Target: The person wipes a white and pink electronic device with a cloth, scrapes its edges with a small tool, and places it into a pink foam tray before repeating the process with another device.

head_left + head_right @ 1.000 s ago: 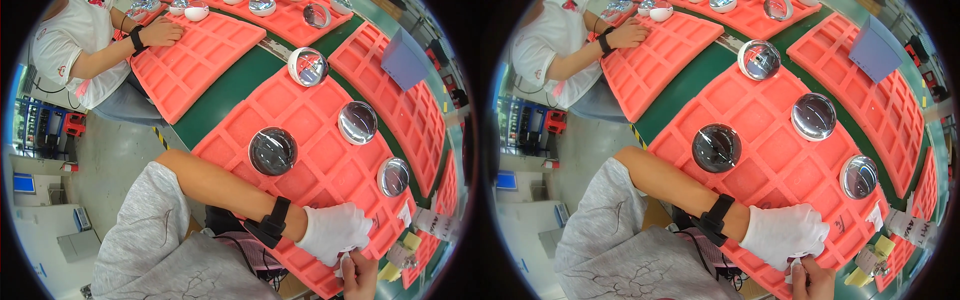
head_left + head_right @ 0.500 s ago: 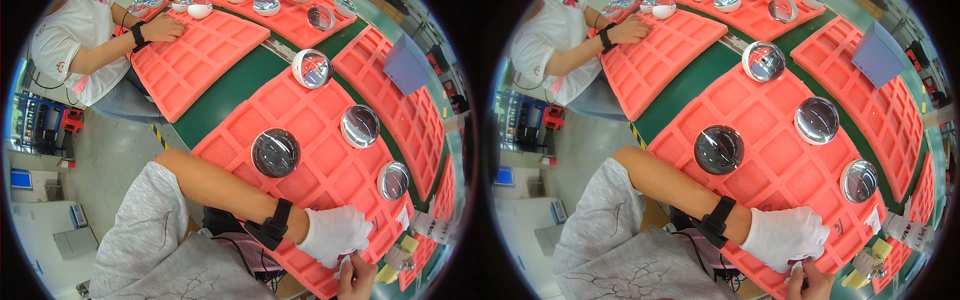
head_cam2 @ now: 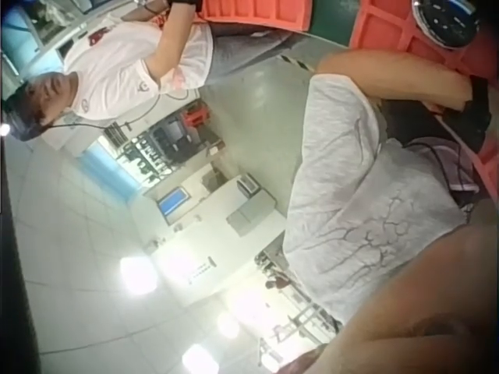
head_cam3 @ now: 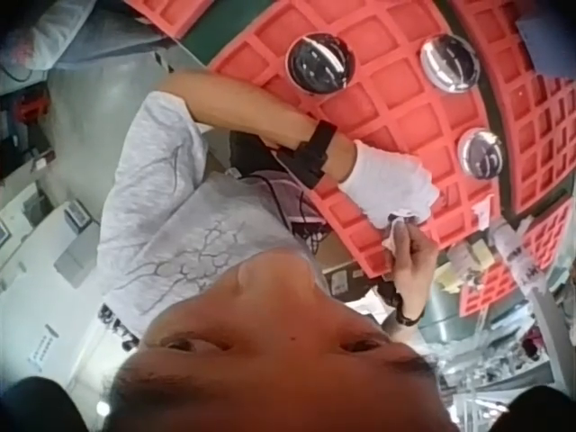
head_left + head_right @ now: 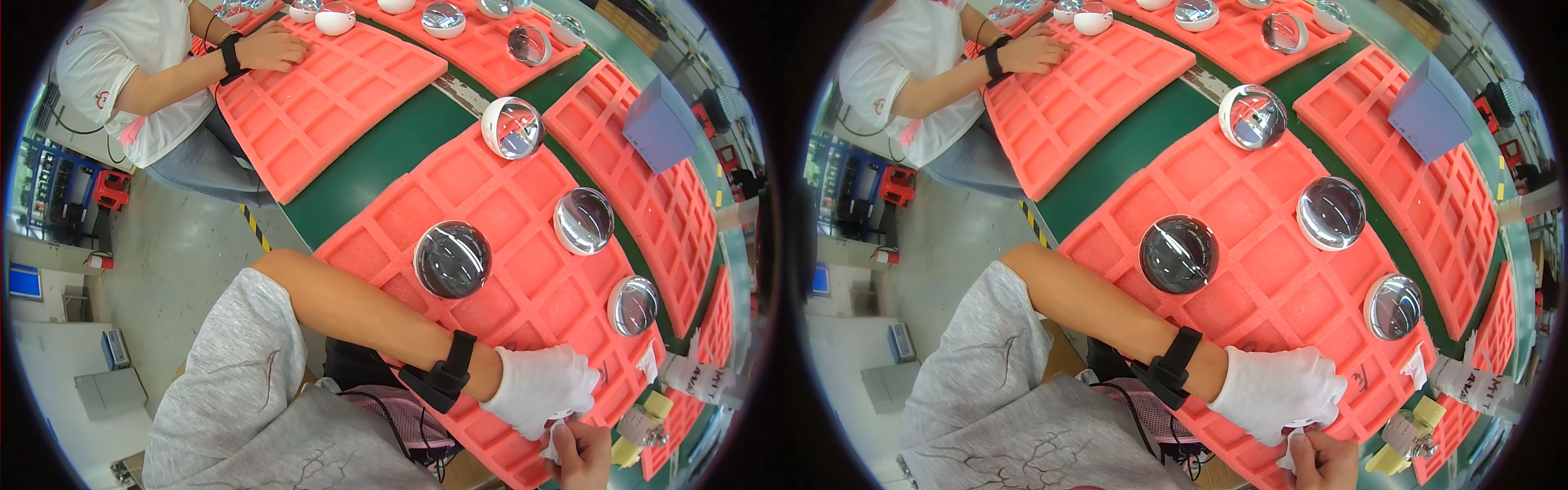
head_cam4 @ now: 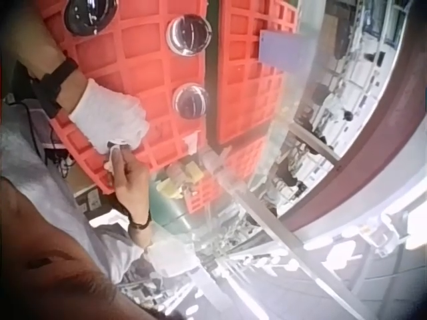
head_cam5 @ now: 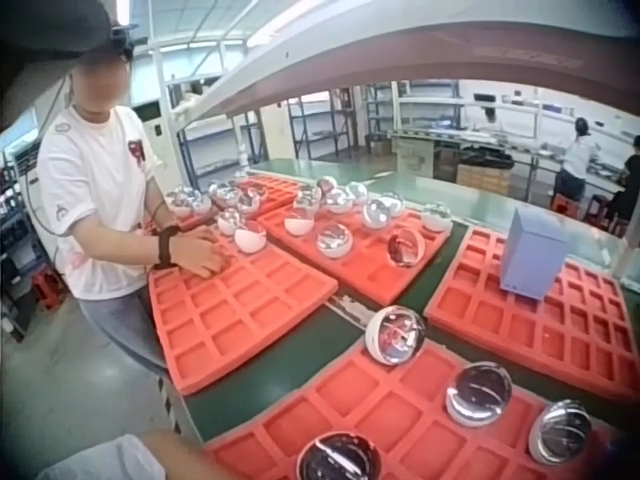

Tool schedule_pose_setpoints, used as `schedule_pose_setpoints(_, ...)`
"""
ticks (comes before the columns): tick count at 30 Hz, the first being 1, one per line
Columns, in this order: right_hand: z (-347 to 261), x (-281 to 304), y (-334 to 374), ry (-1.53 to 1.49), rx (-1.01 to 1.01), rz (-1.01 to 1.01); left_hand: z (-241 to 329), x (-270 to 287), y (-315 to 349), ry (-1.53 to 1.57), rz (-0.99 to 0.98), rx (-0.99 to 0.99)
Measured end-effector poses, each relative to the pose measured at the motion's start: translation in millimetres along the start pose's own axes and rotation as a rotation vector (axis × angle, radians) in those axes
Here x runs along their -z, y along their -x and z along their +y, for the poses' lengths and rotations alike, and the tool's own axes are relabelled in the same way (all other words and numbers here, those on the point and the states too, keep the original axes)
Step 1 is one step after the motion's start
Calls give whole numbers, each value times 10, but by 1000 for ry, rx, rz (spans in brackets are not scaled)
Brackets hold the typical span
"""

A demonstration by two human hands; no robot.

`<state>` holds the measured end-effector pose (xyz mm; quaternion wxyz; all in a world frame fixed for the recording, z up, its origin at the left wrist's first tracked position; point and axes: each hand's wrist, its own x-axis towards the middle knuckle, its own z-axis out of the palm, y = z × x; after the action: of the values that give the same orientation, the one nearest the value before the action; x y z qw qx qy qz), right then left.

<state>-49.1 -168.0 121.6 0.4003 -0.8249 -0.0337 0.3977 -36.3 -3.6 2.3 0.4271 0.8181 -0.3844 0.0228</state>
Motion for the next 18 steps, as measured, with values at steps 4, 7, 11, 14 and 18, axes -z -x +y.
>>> schedule_pose_setpoints(4, -36, 24, -13, 30, -85, -58, 6, 8, 6, -29, -4, -14)
schedule_pose_setpoints(7, 1, 19, -52, -9, -49, -110, 11, 4, 9, -21, -10, -6)
schedule_pose_setpoints(11, -3, -1, -37, 96, 5, -73, 1, -1, -22, 42, -17, -11)
schedule_pose_setpoints(14, -75, -29, -11, 121, -110, -30, -21, -53, -96, 162, -18, -69)
schedule_pose_setpoints(18, 16, 32, -174, 139, 8, -101, -81, 97, 20, 88, -16, -17)
